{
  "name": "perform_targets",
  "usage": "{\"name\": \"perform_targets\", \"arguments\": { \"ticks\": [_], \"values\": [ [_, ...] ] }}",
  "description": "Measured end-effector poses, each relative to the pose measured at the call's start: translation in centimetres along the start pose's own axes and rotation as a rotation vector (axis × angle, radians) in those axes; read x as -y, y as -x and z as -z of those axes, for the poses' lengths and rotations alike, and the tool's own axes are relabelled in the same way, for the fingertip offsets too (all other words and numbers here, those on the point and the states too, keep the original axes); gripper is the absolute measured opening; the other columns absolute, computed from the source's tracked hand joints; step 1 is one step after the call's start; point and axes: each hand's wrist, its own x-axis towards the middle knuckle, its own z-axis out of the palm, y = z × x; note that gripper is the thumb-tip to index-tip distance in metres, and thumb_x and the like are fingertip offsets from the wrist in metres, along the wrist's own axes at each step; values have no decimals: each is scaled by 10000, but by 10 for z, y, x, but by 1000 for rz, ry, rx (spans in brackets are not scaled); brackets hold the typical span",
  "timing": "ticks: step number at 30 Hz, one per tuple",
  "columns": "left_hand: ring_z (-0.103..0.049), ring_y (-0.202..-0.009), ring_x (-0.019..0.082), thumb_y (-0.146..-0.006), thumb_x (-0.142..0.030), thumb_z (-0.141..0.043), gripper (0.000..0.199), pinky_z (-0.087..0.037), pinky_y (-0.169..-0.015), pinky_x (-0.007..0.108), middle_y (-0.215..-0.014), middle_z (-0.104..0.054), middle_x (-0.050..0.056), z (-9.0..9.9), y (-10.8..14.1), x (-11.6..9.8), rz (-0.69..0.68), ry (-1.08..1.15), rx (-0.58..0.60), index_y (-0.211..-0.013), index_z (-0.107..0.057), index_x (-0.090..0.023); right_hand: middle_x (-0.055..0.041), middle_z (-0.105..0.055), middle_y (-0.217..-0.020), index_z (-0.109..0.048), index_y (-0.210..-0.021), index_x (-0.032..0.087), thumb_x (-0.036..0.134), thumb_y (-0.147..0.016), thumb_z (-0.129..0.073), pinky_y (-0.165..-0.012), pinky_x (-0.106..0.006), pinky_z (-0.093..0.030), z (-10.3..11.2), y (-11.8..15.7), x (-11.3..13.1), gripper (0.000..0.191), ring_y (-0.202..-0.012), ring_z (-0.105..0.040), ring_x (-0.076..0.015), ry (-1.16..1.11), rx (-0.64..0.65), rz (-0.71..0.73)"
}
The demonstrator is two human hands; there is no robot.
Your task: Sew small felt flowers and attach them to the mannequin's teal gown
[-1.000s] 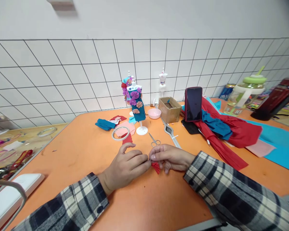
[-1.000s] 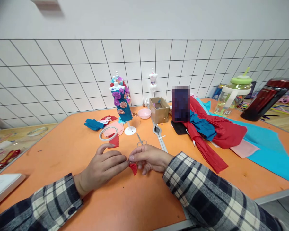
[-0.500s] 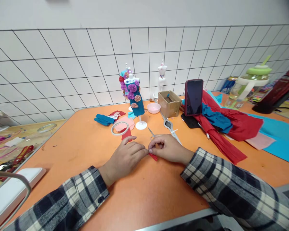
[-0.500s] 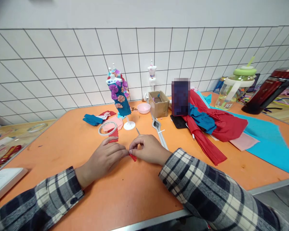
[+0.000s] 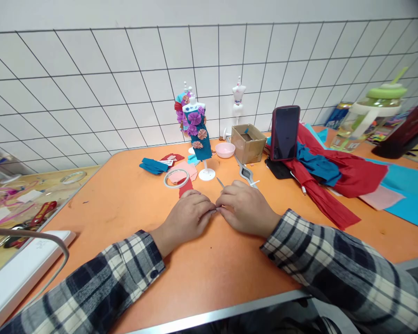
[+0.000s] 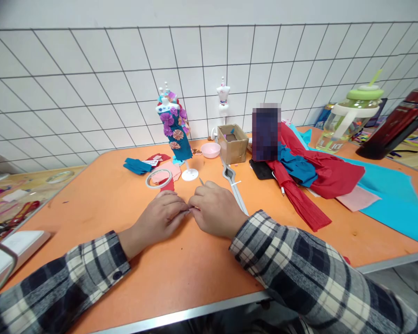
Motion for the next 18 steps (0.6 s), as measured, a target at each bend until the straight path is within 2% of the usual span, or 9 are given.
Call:
{"name": "perform_targets", "arguments": {
  "ticks": [3,7,9,13,18],
  "values": [
    [-616,-785,186,-882,-168,-508,149,-461,-771,346,-819,-695,42,-1,0,-1,70,46,-22,-886,-657,-174,-75,-629,-880,-660,-869,182,236,-863,-540,-742,-345,-380,0,0,1,132,-889,-496,-229,-1,-23,54],
    [-636,-747,161,-848,-162,-554,115,-492,-686,287,-819,-698,33,-1,0,1,281,195,-92,-838,-668,-177,-88,-621,-1025,-571,-1062,159,257,-834,-592,-815,-337,-421,-4,-1,-3,250,-934,-541,-212,-243,-120,-59],
    [-641,-728,150,-836,-155,-571,108,-496,-666,271,-804,-701,23,-2,0,2,341,243,-102,-822,-676,-177,-83,-626,-1032,-554,-1075,165,228,-832,-590,-832,-336,-420,-4,-2,-5,253,-945,-547,-208,-283,-114,-43],
    [-627,-693,137,-829,-147,-583,102,-483,-631,253,-769,-692,8,-3,0,3,339,252,-112,-802,-677,-177,-83,-637,-1076,-610,-1025,189,180,-852,-564,-891,-377,-360,-3,-2,-7,178,-1030,-506,-231,-137,-35,119],
    [-630,-714,143,-848,-157,-565,117,-485,-662,267,-784,-696,17,-2,0,0,281,224,-93,-804,-672,-175,-73,-669,-896,-660,-942,190,230,-903,-528,-845,-376,-325,-3,-3,-8,142,-935,-514,-224,-11,26,75]
  ]
}}
